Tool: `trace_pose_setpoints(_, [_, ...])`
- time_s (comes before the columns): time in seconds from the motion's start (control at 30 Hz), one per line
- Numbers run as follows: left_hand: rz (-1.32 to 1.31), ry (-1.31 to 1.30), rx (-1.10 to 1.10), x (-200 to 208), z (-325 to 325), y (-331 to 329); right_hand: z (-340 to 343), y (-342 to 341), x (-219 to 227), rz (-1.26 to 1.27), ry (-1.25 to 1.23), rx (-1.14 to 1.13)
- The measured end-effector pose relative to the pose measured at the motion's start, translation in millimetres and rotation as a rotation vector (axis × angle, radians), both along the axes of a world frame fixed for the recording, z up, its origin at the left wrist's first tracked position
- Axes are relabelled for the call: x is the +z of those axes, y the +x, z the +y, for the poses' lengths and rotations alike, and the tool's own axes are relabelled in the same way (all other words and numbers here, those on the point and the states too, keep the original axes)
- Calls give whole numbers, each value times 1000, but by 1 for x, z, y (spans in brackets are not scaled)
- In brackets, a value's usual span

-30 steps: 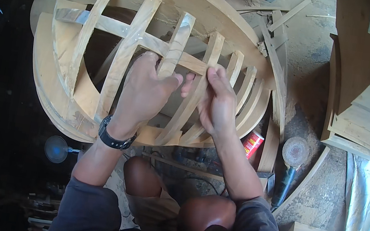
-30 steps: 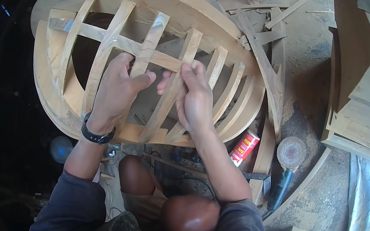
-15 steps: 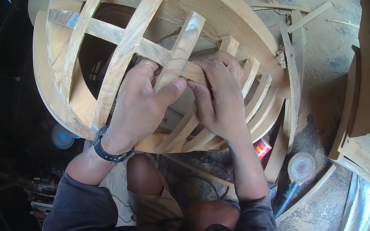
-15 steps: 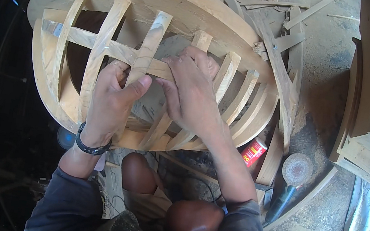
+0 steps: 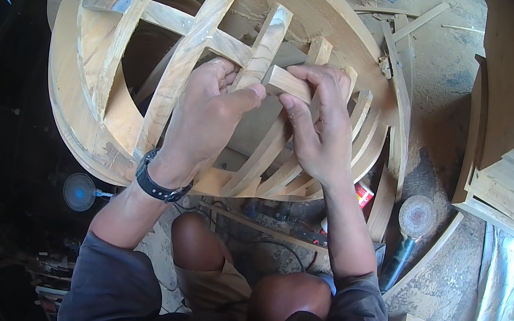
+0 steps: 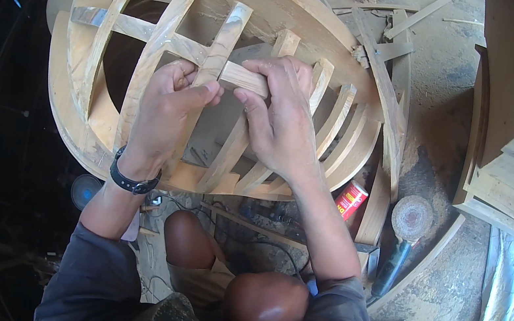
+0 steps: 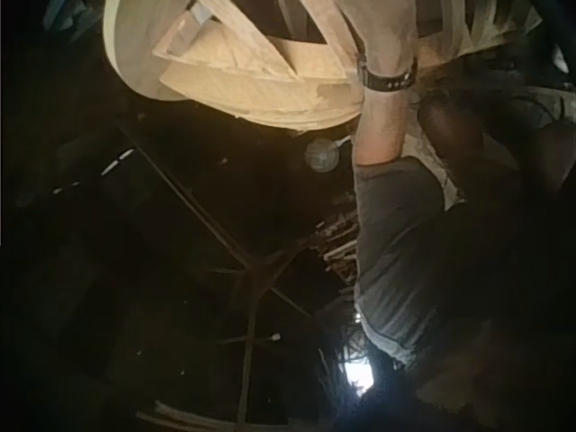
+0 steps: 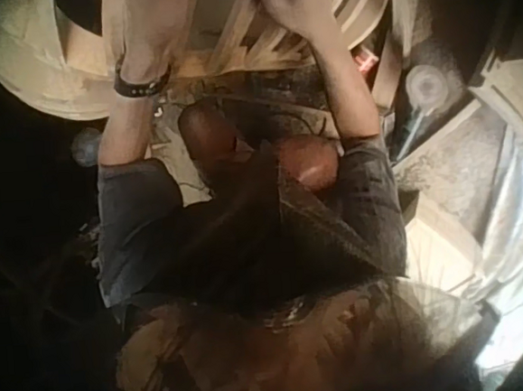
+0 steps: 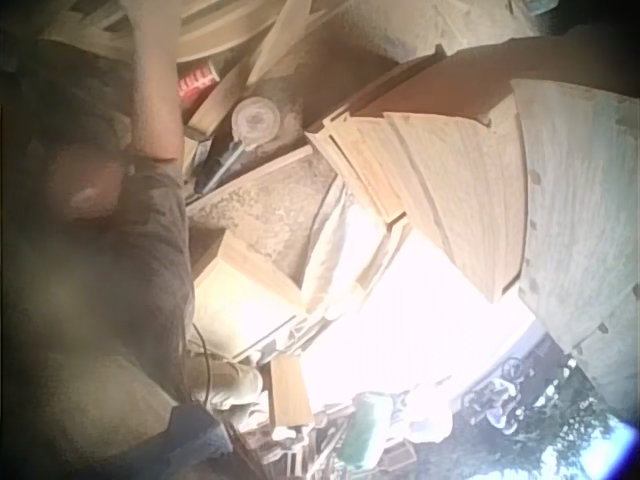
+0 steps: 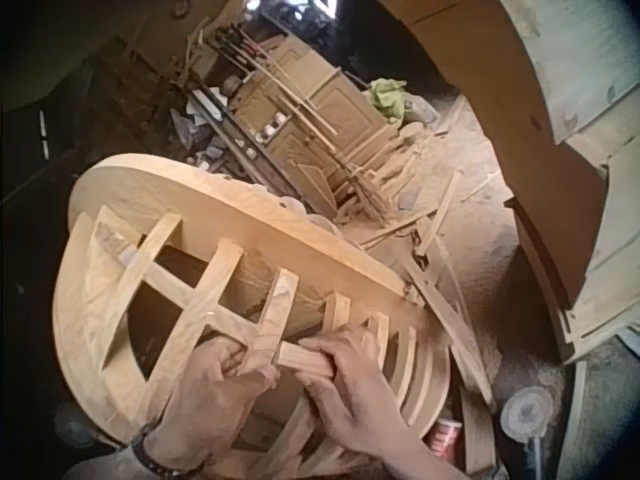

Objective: The person constructs a curved wooden frame by applying adhesive to small wooden blocks and fitting them into the lattice structure of the frame.

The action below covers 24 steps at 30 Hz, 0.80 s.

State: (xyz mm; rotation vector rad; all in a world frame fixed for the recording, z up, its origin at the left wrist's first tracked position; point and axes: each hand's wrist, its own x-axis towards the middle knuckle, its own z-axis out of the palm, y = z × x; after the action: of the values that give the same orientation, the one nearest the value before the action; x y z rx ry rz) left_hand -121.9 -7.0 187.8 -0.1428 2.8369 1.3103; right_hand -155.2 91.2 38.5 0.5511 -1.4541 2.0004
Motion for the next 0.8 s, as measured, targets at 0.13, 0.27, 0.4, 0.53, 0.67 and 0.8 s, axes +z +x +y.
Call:
trace_pose_setpoints(0.13, [-10,-22,-28,1,1,-2,1,2,4,-62,-63,41])
trace_pose_setpoints(0.27, [61,3,-64,-4,4,-4,-4,2,3,-24,-74,-57])
trace_pose_setpoints(0.4, [61,-2,-66,-3,0,-3,-11,4,2,-92,-193,-28])
trace_pose_setpoints(0.53, [42,-52,-67,-3,-1,-5,-8,0,2,-245,-439,261])
trace_pose_setpoints(0.67, [75,-125,-72,-9,-9,-9,6,1,6,-356,-645,491])
trace_pose_setpoints(0.8, [117,-282,-55,-11,-9,-12,18,-1,1,-352,-655,545])
